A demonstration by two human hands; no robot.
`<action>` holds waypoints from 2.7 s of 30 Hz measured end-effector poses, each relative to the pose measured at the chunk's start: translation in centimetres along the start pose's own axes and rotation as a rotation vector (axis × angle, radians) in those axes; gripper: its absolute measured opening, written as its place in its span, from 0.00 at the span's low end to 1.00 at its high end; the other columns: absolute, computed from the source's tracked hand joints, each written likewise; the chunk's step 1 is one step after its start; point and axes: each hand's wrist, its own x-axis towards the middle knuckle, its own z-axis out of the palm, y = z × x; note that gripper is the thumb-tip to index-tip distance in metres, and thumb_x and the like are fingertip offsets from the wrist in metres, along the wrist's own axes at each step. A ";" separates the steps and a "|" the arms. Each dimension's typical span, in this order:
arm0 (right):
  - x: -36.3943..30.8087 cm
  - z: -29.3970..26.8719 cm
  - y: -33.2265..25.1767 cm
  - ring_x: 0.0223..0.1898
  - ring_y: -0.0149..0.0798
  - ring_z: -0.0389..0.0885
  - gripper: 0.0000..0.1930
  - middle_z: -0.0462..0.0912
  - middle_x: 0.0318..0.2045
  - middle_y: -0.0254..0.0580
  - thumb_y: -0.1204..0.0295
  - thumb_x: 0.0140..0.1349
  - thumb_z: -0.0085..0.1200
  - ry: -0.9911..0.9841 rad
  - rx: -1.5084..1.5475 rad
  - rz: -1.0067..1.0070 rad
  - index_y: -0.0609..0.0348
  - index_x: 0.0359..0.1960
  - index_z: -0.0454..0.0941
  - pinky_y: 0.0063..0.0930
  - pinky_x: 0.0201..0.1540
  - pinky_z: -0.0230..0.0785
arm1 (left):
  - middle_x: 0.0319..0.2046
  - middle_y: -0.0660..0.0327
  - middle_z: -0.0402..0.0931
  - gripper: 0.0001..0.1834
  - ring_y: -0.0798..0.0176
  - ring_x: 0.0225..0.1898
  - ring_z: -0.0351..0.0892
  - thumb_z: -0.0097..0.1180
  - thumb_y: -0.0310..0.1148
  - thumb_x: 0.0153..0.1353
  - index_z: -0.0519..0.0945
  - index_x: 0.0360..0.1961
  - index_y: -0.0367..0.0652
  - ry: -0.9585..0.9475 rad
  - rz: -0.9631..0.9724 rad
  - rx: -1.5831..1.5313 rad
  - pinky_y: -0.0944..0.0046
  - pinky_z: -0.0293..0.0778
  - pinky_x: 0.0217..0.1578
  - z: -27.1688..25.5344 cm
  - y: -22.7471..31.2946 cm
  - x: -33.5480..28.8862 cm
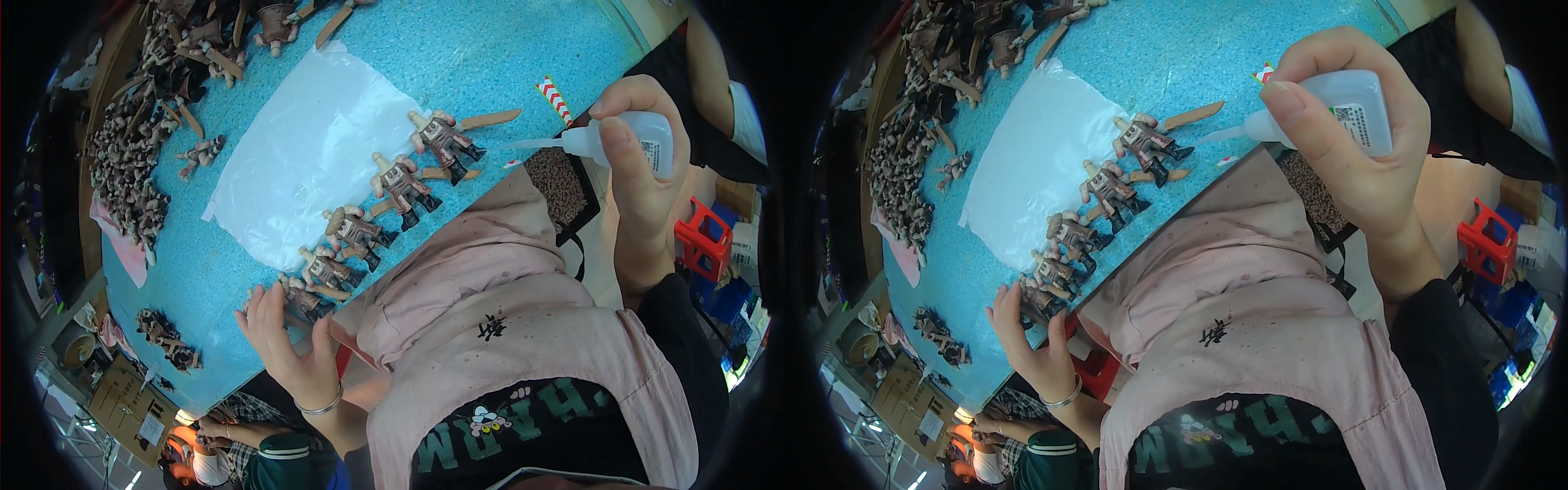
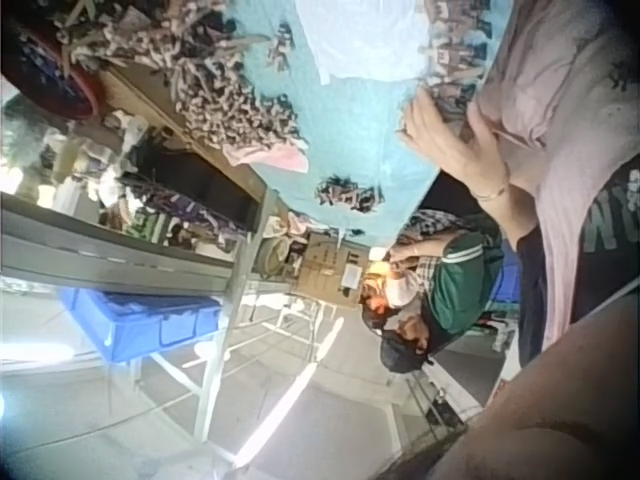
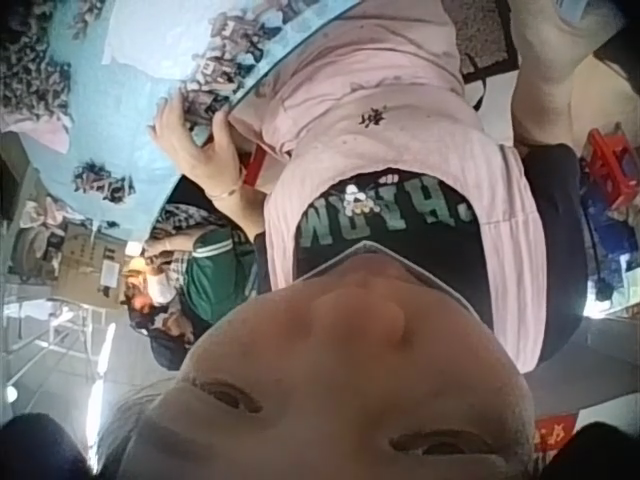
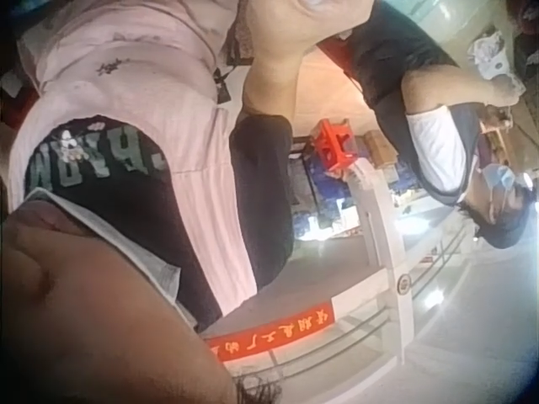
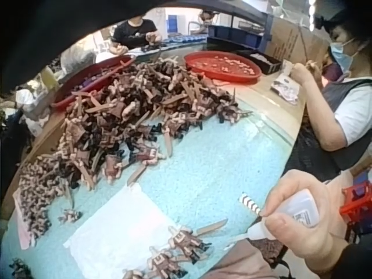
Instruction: The person applies adhesive from a bottle onto toy figure components, attaches the pieces together by hand to assemble the figurines, and lines them up on the table.
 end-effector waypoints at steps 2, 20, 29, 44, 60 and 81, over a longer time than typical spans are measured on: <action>0.0 0.2 0.0 0.30 0.20 0.74 0.06 0.79 0.30 0.32 0.75 0.60 0.59 -0.004 -0.023 -0.004 0.62 0.36 0.77 0.13 0.32 0.64 | 0.53 0.51 0.73 0.34 0.46 0.61 0.68 0.64 0.24 0.43 0.73 0.56 0.37 -0.003 0.002 0.004 0.39 0.48 0.66 0.0 0.0 -0.1; 0.7 0.6 -0.4 0.30 0.22 0.72 0.07 0.77 0.31 0.33 0.75 0.60 0.59 0.002 -0.047 0.056 0.63 0.36 0.76 0.15 0.33 0.63 | 0.52 0.50 0.73 0.36 0.44 0.60 0.68 0.67 0.26 0.41 0.73 0.56 0.38 0.004 -0.009 -0.023 0.39 0.47 0.66 -0.3 -0.2 0.6; 7.3 1.3 2.1 0.33 0.26 0.73 0.13 0.75 0.30 0.33 0.62 0.65 0.54 0.039 0.175 0.149 0.59 0.40 0.71 0.18 0.36 0.65 | 0.55 0.53 0.71 0.36 0.46 0.61 0.66 0.67 0.40 0.49 0.70 0.59 0.40 0.060 0.069 -0.108 0.36 0.45 0.65 -0.2 -1.6 -0.6; 35.9 33.8 2.7 0.31 0.57 0.82 0.08 0.79 0.25 0.62 0.71 0.64 0.47 0.131 -0.467 -0.502 0.66 0.36 0.72 0.45 0.34 0.72 | 0.41 0.53 0.80 0.15 0.47 0.46 0.76 0.45 0.36 0.66 0.80 0.42 0.36 0.542 0.023 -0.183 0.50 0.69 0.49 1.7 -5.8 -0.5; 13.3 25.4 0.8 0.43 0.53 0.76 0.13 0.77 0.38 0.47 0.77 0.55 0.57 -0.760 -0.796 -0.547 0.60 0.42 0.72 0.44 0.42 0.69 | 0.55 0.45 0.72 0.28 0.41 0.52 0.73 0.57 0.34 0.55 0.70 0.56 0.33 0.255 0.013 -0.557 0.48 0.66 0.54 0.1 -6.8 0.1; 7.8 15.0 0.3 0.32 0.42 0.76 0.08 0.75 0.31 0.42 0.83 0.52 0.59 -0.764 -0.436 -0.357 0.64 0.34 0.76 0.32 0.35 0.70 | 0.55 0.50 0.73 0.37 0.44 0.58 0.70 0.66 0.25 0.43 0.69 0.58 0.37 0.026 0.032 -0.231 0.43 0.61 0.60 -1.7 -7.1 -3.6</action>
